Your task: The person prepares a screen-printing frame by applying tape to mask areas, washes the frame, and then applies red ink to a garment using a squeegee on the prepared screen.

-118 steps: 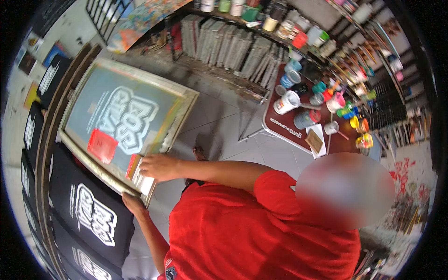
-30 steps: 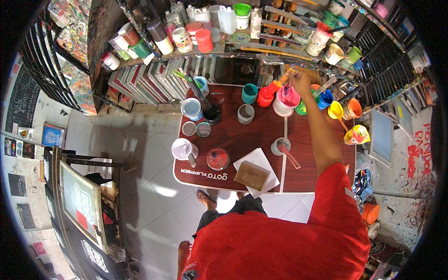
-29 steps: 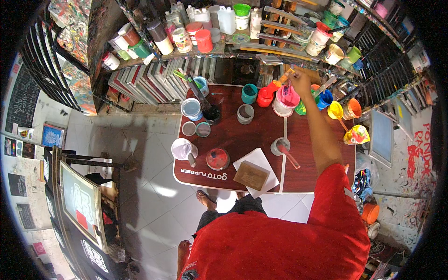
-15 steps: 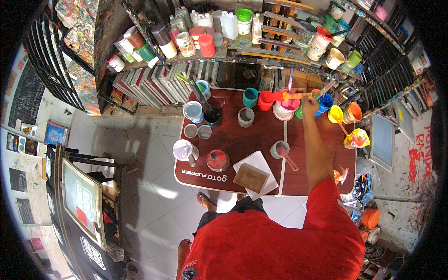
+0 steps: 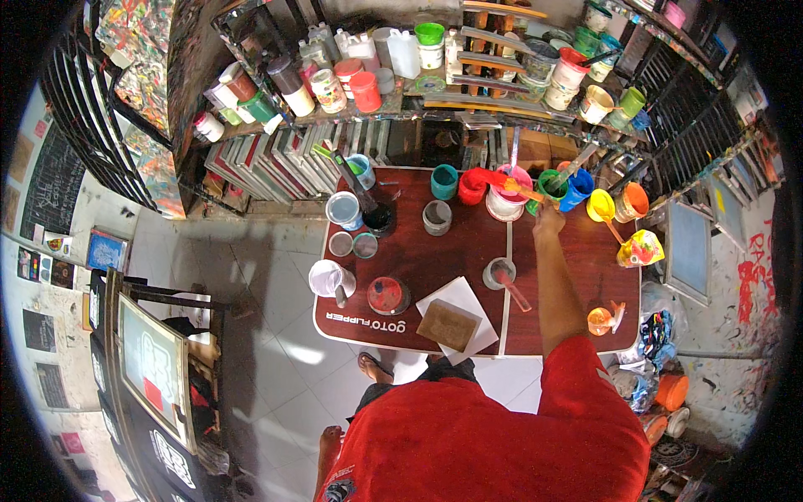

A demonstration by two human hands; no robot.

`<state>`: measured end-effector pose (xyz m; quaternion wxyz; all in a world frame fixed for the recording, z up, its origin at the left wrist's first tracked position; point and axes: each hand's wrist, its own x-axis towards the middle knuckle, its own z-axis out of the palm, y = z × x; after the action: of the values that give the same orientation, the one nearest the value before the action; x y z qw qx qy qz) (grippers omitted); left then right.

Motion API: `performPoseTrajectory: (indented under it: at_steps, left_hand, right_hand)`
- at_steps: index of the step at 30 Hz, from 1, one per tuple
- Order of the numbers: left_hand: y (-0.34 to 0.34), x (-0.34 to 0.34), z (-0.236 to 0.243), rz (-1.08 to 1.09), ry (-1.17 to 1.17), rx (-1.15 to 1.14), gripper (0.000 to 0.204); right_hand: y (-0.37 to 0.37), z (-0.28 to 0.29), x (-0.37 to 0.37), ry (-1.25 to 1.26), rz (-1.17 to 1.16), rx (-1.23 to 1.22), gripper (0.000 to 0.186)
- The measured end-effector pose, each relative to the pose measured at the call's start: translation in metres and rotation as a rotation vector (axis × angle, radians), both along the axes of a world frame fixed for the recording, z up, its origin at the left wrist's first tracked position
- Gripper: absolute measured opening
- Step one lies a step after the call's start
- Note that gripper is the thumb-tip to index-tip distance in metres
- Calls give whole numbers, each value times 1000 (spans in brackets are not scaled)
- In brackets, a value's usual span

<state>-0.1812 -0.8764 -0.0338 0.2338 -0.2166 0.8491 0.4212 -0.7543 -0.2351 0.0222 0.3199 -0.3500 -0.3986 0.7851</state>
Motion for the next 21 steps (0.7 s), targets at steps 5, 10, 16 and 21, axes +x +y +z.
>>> performPoseTrajectory:
  at_steps: [5,10,16,21]
  left_hand:
    - [-6,6,-12,-37,-17,-16,32]
    - [3,-18,9,-15,-32,-6,30]
    - [19,-27,28,353,-165,90,32]
    - [1,-17,8,27,-14,16,32]
  right_hand:
    - [-18,17,14,-62,-34,-244,6]
    - [7,-9,23,-96,77,-375,6]
    - [-2,-3,26,-37,68,-624,19]
    - [-5,-3,32,50,132,-760,16]
